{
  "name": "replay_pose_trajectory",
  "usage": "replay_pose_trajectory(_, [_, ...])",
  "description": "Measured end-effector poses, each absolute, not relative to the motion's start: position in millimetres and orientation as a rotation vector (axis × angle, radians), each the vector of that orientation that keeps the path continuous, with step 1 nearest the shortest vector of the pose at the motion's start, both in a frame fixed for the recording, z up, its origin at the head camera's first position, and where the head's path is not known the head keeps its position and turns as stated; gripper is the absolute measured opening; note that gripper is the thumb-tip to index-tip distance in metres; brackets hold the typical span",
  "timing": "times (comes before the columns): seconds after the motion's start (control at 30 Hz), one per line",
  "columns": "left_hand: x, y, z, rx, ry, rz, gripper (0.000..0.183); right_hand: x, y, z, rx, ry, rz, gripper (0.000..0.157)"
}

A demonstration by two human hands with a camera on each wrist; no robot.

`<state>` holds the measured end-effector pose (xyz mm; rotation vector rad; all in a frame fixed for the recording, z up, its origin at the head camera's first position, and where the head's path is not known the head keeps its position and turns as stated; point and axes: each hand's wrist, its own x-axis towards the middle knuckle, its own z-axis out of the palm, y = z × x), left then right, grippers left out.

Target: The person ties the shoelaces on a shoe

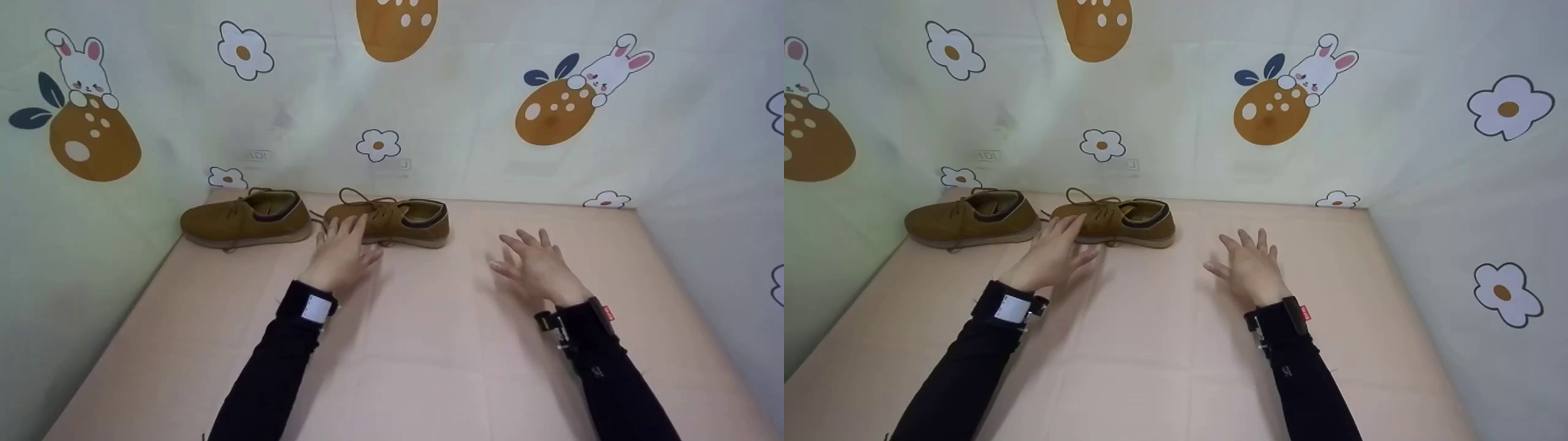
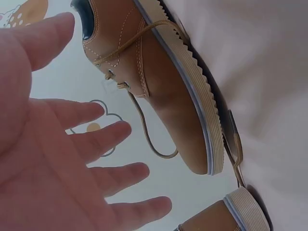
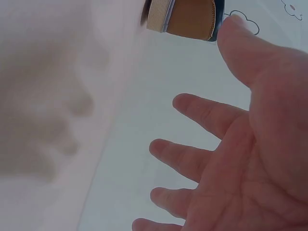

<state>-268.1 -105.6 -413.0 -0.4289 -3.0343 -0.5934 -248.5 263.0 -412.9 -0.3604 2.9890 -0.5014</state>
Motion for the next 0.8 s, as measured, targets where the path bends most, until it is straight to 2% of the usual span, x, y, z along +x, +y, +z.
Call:
replay_pose_trajectory(0.2, [-269,-96,-416,-0.317,-2.944,-0.774,0.066,-248,263,-413,-0.365,3.017,-0.512,0.074])
replay_pose_trajectory(0.33, [-272,-84,-418,-0.224,-2.896,-0.929,0.055,-247,262,-414,-0.412,3.059,-0.586,0.063])
replay_pose_trajectory(0.4, [-276,-76,-418,-0.178,-2.888,-0.972,0.058,-247,261,-414,-0.437,3.079,-0.632,0.056])
replay_pose_trajectory(0.67, [-311,-44,-419,0.051,-2.966,-0.884,0.094,-247,259,-415,-0.396,3.104,-0.707,0.038])
replay_pose_trajectory(0.73, [-318,-39,-420,0.107,-2.987,-0.853,0.094,-246,259,-415,-0.391,3.107,-0.711,0.036])
replay_pose_trajectory(0.8, [-322,-35,-421,0.15,-2.985,-0.843,0.086,-246,259,-414,-0.394,3.112,-0.709,0.035])
